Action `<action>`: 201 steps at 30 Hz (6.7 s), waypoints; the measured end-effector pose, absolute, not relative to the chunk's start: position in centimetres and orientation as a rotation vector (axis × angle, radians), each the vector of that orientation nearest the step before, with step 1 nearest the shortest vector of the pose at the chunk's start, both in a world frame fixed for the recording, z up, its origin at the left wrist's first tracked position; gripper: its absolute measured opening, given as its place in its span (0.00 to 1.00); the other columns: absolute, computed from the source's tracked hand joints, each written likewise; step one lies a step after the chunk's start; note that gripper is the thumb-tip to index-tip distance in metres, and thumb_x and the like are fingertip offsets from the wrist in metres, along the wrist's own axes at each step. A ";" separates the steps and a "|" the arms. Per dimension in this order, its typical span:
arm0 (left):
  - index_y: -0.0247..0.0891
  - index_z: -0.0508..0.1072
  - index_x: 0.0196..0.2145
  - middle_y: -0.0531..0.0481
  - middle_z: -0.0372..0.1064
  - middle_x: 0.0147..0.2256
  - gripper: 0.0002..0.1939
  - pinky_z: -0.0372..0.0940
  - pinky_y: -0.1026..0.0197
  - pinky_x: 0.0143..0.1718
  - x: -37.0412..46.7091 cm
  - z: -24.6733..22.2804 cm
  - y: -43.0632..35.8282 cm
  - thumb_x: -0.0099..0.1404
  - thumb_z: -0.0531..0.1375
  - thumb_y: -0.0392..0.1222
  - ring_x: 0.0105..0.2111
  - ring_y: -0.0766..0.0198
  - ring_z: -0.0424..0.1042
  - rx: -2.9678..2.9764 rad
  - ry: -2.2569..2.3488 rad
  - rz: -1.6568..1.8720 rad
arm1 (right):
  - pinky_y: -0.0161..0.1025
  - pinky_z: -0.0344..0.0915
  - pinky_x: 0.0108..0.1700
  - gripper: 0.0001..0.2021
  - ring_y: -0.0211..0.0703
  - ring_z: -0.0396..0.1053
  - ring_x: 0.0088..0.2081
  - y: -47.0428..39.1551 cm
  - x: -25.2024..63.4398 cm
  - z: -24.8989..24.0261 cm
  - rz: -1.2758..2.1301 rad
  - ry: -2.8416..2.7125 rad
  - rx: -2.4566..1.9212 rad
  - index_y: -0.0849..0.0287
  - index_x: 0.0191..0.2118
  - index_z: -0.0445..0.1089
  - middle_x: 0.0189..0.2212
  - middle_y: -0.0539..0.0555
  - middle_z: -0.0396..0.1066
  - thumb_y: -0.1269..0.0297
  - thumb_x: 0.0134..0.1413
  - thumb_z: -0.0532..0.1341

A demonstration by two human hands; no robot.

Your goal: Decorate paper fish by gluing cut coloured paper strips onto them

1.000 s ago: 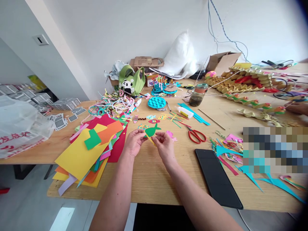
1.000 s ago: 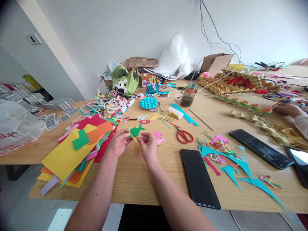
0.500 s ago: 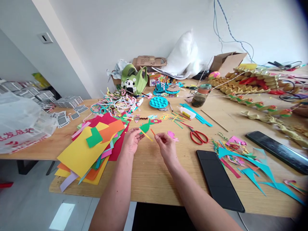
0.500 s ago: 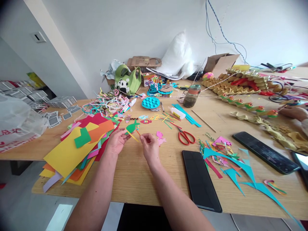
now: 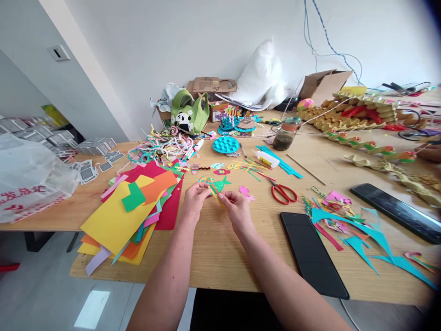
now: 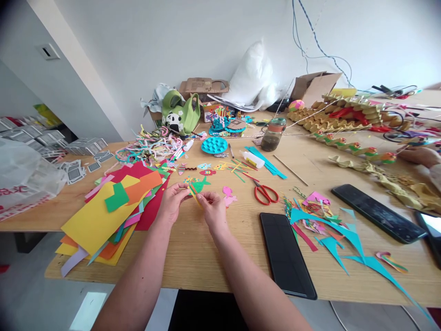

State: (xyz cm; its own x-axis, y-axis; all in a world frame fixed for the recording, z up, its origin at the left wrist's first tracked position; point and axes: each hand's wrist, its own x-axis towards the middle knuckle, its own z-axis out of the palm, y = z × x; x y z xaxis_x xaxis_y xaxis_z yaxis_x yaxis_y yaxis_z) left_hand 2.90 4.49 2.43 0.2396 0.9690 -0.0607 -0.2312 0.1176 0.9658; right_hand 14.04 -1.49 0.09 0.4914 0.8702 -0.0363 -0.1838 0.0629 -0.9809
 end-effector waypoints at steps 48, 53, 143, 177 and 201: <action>0.40 0.78 0.25 0.51 0.74 0.25 0.05 0.69 0.55 0.40 3.1 2.5 4.1 0.46 0.67 0.38 0.30 0.60 0.73 1.073 0.878 1.066 | 0.35 0.47 0.26 0.19 0.32 0.52 0.20 -1.8 13.7 1.1 1.033 -0.599 -1.262 0.62 0.23 0.72 0.16 0.45 0.62 0.50 0.30 0.70; 0.42 0.78 0.24 0.51 0.75 0.28 0.05 0.69 0.55 0.39 3.1 2.4 4.2 0.44 0.67 0.39 0.31 0.59 0.73 1.076 0.895 1.072 | 0.35 0.48 0.26 0.17 0.32 0.52 0.21 -1.8 13.6 1.3 1.029 -0.581 -1.258 0.61 0.22 0.71 0.17 0.46 0.63 0.51 0.30 0.69; 0.35 0.77 0.23 0.51 0.74 0.24 0.07 0.69 0.59 0.35 3.4 3.1 3.6 0.42 0.67 0.39 0.26 0.64 0.72 1.009 0.910 1.013 | 0.35 0.46 0.24 0.13 0.32 0.51 0.19 -1.8 13.4 1.2 0.945 -0.635 -1.337 0.59 0.21 0.67 0.15 0.45 0.60 0.55 0.34 0.65; 0.34 0.77 0.24 0.49 0.74 0.25 0.09 0.70 0.58 0.36 3.2 2.8 3.8 0.42 0.69 0.39 0.27 0.64 0.72 0.953 0.927 1.005 | 0.35 0.49 0.26 0.14 0.34 0.53 0.22 -1.8 13.3 1.5 0.972 -0.650 -1.320 0.60 0.21 0.67 0.17 0.46 0.62 0.53 0.32 0.65; 0.35 0.74 0.18 0.53 0.69 0.21 0.05 0.69 0.61 0.34 3.1 3.3 3.4 0.43 0.67 0.38 0.24 0.67 0.68 1.034 0.931 0.915 | 0.35 0.46 0.24 0.15 0.33 0.51 0.21 -1.9 13.5 1.3 0.908 -0.742 -1.365 0.58 0.18 0.63 0.15 0.45 0.57 0.52 0.34 0.65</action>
